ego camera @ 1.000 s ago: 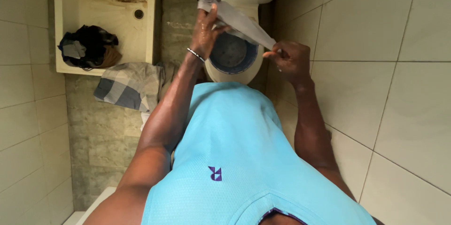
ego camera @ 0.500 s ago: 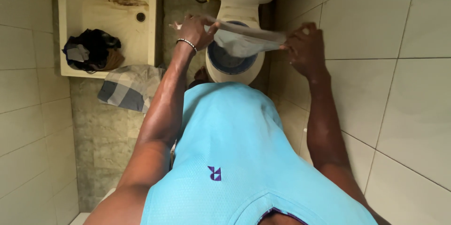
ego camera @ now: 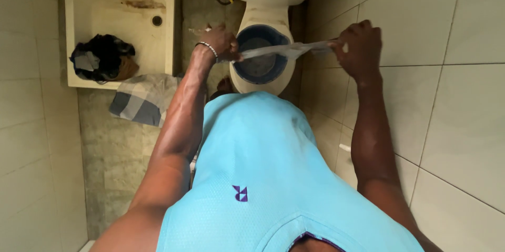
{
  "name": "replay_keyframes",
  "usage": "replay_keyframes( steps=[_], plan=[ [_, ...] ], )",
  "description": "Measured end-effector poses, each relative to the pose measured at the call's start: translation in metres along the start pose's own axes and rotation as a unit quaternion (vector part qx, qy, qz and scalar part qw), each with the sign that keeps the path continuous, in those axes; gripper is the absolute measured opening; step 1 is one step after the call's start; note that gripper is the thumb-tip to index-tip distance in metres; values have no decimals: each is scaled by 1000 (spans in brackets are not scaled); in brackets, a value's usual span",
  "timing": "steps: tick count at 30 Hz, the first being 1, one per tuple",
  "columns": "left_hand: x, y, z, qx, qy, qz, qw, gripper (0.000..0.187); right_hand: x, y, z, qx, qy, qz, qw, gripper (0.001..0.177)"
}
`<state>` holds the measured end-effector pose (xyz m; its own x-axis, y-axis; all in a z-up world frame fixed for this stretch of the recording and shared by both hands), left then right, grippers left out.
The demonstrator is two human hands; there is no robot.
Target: Washing clothes by hand using the toilet bowl and a bucket.
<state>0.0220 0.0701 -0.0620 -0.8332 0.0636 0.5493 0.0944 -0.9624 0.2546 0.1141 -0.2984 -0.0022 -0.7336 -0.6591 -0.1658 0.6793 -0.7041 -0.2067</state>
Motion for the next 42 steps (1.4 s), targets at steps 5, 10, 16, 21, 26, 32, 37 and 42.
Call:
replay_keyframes(
  steps=[5, 10, 16, 21, 26, 32, 37, 42],
  plan=[
    [-50, -46, -58, 43, 125, -45, 990, 33, -1, 6, 15, -40, 24, -45, 998, 33],
    [-44, -3, -36, 220, 160, -124, 954, 34, -4, -11, 9, -140, 30, -34, 989, 34],
    [-102, 73, -136, 798, -219, -95, 554, 41, -18, -63, -4, -270, 88, -46, 958, 22],
    [-114, 117, -177, 860, -115, -160, 471, 32, -7, -101, -66, -467, 66, -104, 876, 26],
    [-184, 113, -249, 659, 204, -158, 706, 32, 2, -117, -161, -489, 152, -227, 828, 34],
    [-110, 127, -216, 600, 163, 85, 779, 47, 6, -65, -260, -775, 39, -386, 499, 28],
    [-159, 120, -271, 386, 321, 178, 846, 29, -2, -87, -251, -805, 67, -367, 461, 46],
    [-130, 101, -230, 870, 222, 169, 407, 37, -7, -116, -241, -701, 82, -337, 623, 42]
  ],
)
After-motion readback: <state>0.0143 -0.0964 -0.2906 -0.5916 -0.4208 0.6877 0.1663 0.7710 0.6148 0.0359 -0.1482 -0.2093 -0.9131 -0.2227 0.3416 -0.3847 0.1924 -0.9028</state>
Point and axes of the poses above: each hand's wrist, its own x-axis away from the middle knuckle, its own z-axis out of the back of the hand, y = z × x, the point moved 2 cm from there along -x, towards the middle knuckle, and after that the axes turned 1 degree about -x, right-handed, at the moved point
